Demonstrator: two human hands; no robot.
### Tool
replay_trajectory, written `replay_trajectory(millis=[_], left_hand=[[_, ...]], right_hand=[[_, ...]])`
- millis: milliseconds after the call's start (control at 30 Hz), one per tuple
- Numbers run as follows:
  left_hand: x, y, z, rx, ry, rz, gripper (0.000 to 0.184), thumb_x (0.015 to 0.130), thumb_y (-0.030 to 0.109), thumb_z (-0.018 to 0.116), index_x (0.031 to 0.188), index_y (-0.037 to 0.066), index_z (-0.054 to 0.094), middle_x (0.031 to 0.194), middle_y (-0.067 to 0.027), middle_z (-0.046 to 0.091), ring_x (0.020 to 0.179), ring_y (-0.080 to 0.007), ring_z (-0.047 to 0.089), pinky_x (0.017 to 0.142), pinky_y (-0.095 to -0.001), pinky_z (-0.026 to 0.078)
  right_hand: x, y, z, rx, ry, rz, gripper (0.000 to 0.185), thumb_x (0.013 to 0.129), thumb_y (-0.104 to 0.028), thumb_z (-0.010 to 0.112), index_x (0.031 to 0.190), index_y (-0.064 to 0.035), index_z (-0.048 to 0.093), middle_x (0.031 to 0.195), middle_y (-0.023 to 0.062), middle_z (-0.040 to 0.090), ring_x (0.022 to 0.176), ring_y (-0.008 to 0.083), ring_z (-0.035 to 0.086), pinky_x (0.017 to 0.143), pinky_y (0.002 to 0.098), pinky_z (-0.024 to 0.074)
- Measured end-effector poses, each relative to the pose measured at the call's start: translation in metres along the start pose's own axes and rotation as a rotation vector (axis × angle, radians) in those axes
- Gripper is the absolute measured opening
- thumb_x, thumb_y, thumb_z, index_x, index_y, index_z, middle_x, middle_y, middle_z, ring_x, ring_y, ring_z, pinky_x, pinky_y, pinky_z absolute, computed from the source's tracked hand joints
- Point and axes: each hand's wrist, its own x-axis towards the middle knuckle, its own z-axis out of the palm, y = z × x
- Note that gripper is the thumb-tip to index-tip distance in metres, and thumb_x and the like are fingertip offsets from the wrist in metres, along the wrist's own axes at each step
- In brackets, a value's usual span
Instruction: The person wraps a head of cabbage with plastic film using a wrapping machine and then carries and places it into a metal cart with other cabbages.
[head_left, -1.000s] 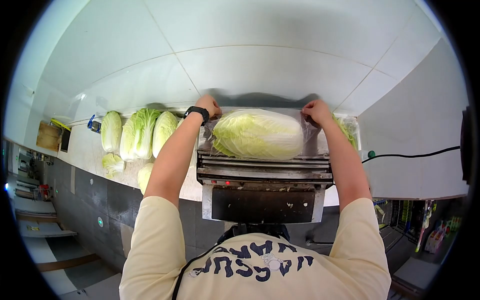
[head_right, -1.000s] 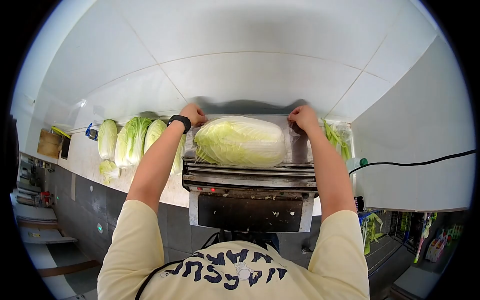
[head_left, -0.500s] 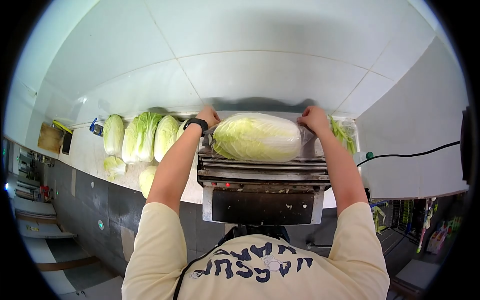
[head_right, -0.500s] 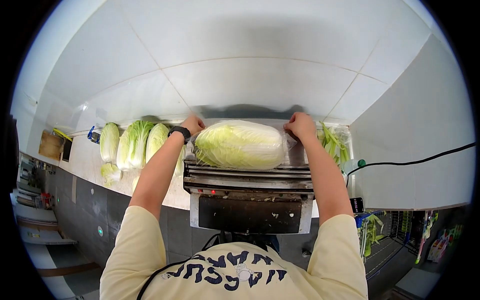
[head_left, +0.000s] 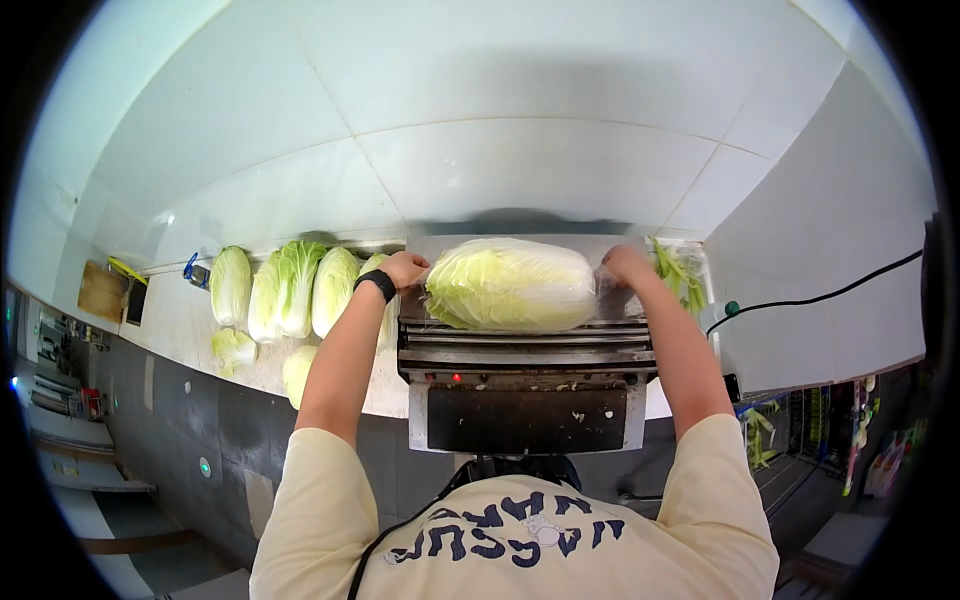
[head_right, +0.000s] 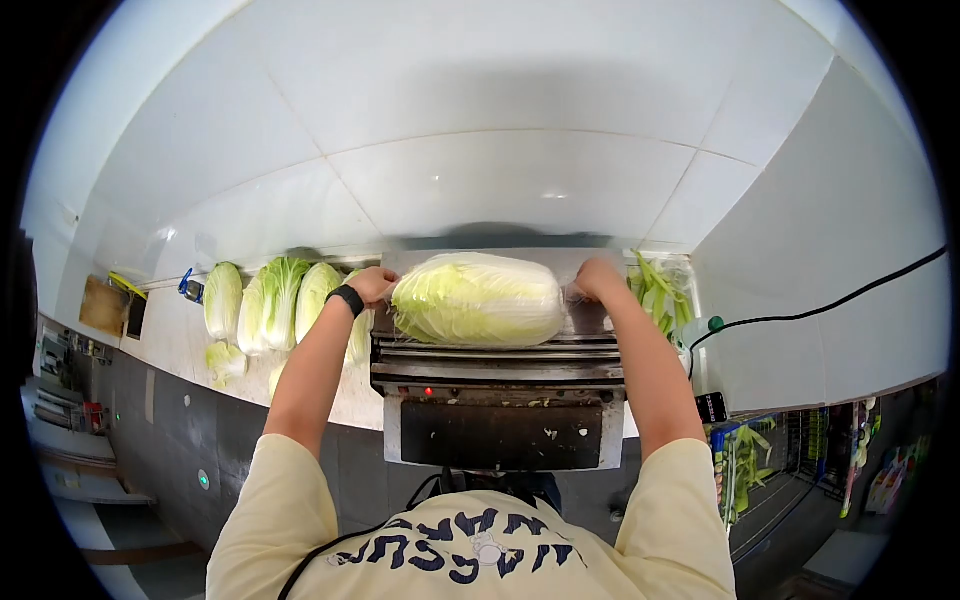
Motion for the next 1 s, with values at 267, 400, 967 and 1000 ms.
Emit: replay_trajectory(millis=[267, 400, 967, 1000], left_hand=[[-0.054, 0.075, -0.028, 0.381, 0.408, 0.344, 0.030, 0.085, 0.030, 0.071, 0.095, 0.001, 0.073, 0.085, -0.0165, 0.072, 0.079, -0.0295, 0.069, 0.075, -0.0410, 0.054], [-0.050, 0.172, 0.031, 0.427, 0.235, 0.721, 0.060, 0.096, 0.053, 0.059, 0.129, 0.004, 0.064, 0.124, -0.0222, 0.066, 0.118, -0.0375, 0.061, 0.102, -0.0417, 0.047], [-0.023, 0.176, 0.026, -0.078, -0.300, 0.016, 0.081, 0.095, 0.070, 0.049, 0.141, 0.004, 0.057, 0.141, -0.0137, 0.058, 0.123, -0.0214, 0.057, 0.106, -0.0299, 0.042], [-0.019, 0.167, 0.025, -0.114, -0.285, 0.015, 0.079, 0.095, 0.070, 0.050, 0.140, 0.004, 0.059, 0.139, -0.0131, 0.060, 0.121, -0.0199, 0.058, 0.105, -0.0292, 0.043]], right_hand=[[-0.023, -0.019, -0.016, 0.028, -0.179, 0.063, 0.038, 0.068, -0.038, 0.075, 0.075, -0.0007, 0.076, 0.070, 0.0152, 0.072, 0.061, 0.0280, 0.068, 0.059, 0.0391, 0.0545], [-0.015, -0.020, -0.014, -0.016, -0.166, 0.009, 0.041, 0.071, -0.041, 0.078, 0.069, -0.0003, 0.073, 0.068, 0.0142, 0.070, 0.058, 0.0282, 0.065, 0.058, 0.0398, 0.0525], [-0.089, -0.085, -0.024, 0.992, 0.095, -0.479, 0.042, 0.102, -0.037, 0.059, 0.131, -0.0069, 0.064, 0.122, 0.0085, 0.067, 0.114, 0.0176, 0.059, 0.101, 0.0318, 0.0448], [-0.093, -0.088, -0.018, 1.010, 0.012, -0.436, 0.043, 0.103, -0.038, 0.057, 0.132, -0.0069, 0.064, 0.123, 0.0088, 0.067, 0.116, 0.0177, 0.058, 0.102, 0.0318, 0.0442]])
